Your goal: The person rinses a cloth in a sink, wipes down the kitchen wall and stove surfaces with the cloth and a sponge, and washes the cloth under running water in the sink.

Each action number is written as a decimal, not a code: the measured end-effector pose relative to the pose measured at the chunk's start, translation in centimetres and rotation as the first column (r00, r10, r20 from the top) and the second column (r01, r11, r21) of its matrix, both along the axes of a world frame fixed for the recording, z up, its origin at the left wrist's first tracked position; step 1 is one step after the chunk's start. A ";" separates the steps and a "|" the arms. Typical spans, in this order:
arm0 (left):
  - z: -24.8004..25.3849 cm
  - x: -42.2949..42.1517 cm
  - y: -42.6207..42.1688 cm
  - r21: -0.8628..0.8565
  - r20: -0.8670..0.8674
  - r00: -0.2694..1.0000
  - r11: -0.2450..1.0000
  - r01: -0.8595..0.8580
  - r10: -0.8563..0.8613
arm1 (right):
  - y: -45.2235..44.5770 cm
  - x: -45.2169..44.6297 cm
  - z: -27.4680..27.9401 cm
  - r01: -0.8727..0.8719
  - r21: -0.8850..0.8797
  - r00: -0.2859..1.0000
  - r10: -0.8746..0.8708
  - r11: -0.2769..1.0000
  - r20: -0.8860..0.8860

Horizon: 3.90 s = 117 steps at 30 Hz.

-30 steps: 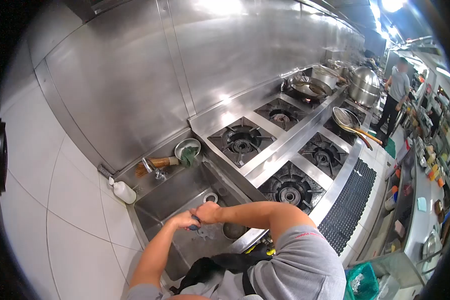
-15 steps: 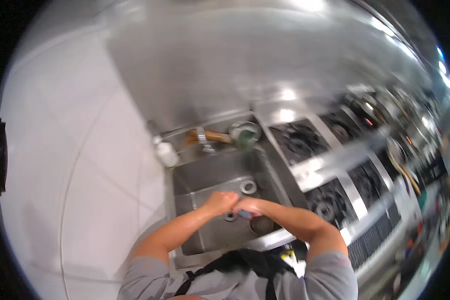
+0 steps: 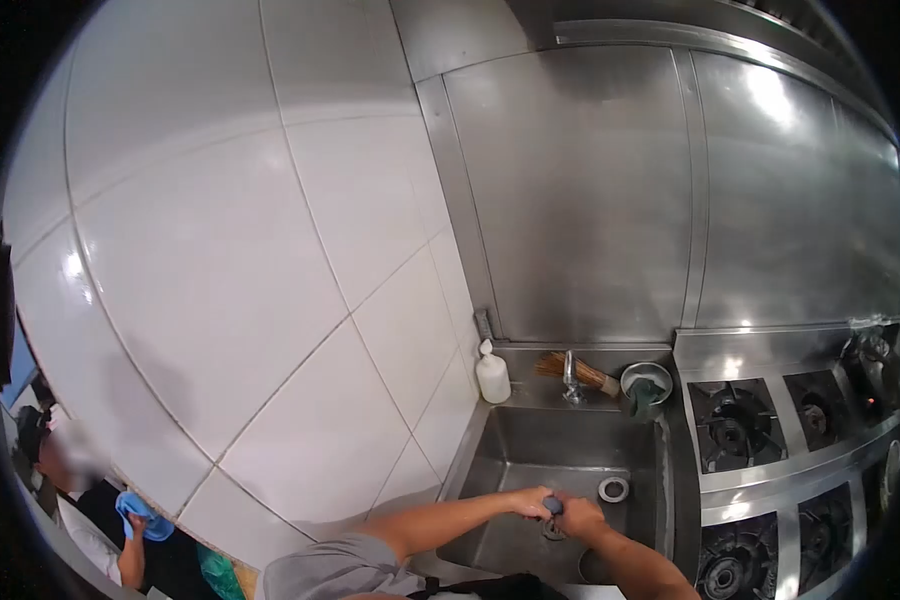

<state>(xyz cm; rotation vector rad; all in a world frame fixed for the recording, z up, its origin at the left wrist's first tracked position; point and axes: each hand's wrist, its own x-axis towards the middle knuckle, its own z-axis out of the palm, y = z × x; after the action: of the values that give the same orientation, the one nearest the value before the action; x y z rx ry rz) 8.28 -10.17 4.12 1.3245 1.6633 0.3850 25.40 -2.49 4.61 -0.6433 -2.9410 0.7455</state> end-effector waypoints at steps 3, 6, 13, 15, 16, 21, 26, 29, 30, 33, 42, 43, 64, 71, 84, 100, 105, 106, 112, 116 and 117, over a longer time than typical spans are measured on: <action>0.3 0.7 -2.8 0.687 0.138 0.952 0.666 -0.290 0.273 | 2.0 -1.8 -3.5 0.161 -0.667 0.963 -0.263 0.728 -0.054; 2.8 0.7 -4.9 0.705 -0.556 0.814 0.614 0.355 0.167 | 2.8 -4.0 -5.8 0.130 -0.985 0.980 -0.133 -0.115 0.145; 2.5 -2.9 -4.6 0.476 -0.826 0.563 0.495 0.727 -0.034 | -0.6 -5.6 -3.2 0.106 -0.914 0.928 0.369 -0.391 -0.051; 2.8 -2.7 -4.3 0.386 -0.834 0.537 0.557 0.735 -0.131 | -1.4 -4.8 -0.2 0.009 -1.000 0.966 0.258 0.028 0.016; 3.0 -2.0 -4.2 0.370 -0.826 0.554 0.642 0.672 -0.104 | -1.5 -4.0 1.1 -0.029 -0.887 0.991 0.127 0.461 0.034; -2.6 1.4 -2.4 0.323 -0.708 0.686 0.941 0.107 0.165 | 1.6 -4.2 -4.0 -0.259 -0.078 0.964 0.263 0.963 0.042; -4.8 1.9 -0.6 -0.486 0.159 0.931 0.847 -0.216 0.328 | 0.3 -0.4 -1.6 -0.294 0.256 0.938 0.227 0.921 0.261; -6.4 1.0 -1.1 -0.613 0.483 0.779 0.790 -0.026 0.400 | 0.6 1.3 -1.3 -0.386 0.174 0.914 0.351 0.906 0.204; -6.4 1.2 -0.9 -0.611 0.493 0.777 0.792 -0.011 0.392 | 0.7 1.6 -1.2 -0.363 0.163 0.930 0.344 0.917 0.132; -4.0 3.0 -1.2 -0.302 0.558 0.657 0.861 -0.408 0.507 | 2.0 2.0 -2.9 -0.149 0.042 0.988 0.150 0.988 -0.026; 7.7 5.1 -2.0 0.793 -0.505 0.852 0.461 0.398 0.134 | 4.7 3.8 2.6 0.216 -0.941 0.955 -0.144 -0.260 0.259; 7.6 5.1 -1.4 0.786 -0.581 0.804 0.346 0.512 0.130 | 4.5 3.9 2.5 0.219 -0.914 0.968 -0.043 -0.342 0.248; 9.4 5.0 5.0 0.346 -0.501 0.855 0.937 0.055 0.135 | 5.7 0.8 11.6 -0.204 0.406 0.967 0.120 0.891 0.223; 5.4 3.9 2.9 -0.072 0.333 0.932 0.990 -0.125 0.142 | 3.7 2.0 7.4 -0.216 0.295 0.976 0.198 0.931 0.089; 8.2 3.6 0.9 0.829 -0.547 0.812 -0.003 0.559 0.204 | 2.6 3.6 5.1 0.112 -0.843 0.994 0.062 -0.526 0.093; 9.9 3.5 6.5 0.461 -0.667 0.741 0.821 0.338 0.070 | 6.3 -0.4 12.0 0.035 0.205 0.951 -0.096 0.978 0.295; 9.1 3.8 6.8 0.394 -0.507 0.855 0.912 0.113 0.113 | 7.3 -0.8 12.7 -0.195 0.410 0.944 0.057 0.891 0.325; 8.5 3.9 6.9 0.405 -0.443 0.880 0.914 0.027 0.171 | 7.4 -0.9 12.8 -0.247 0.467 0.939 0.091 0.849 0.331; 10.8 2.8 8.4 0.482 -0.036 0.962 0.848 -0.220 0.270 | 9.4 -2.8 16.3 -0.306 0.619 0.941 0.132 0.724 0.311; 16.2 0.8 10.9 0.483 0.148 0.912 0.777 -0.405 0.383 | 10.4 -4.4 22.8 -0.300 0.738 0.949 0.111 0.604 0.295; 18.4 0.2 10.9 0.409 0.049 0.929 0.841 -0.353 0.366 | 11.0 -5.2 24.4 -0.301 0.778 0.947 0.075 0.552 0.313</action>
<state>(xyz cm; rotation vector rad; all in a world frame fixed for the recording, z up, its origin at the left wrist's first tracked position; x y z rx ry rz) 8.50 0.69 22.54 1.3093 1.9322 0.9921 20.17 8.49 29.04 -0.3163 -3.0806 -0.8022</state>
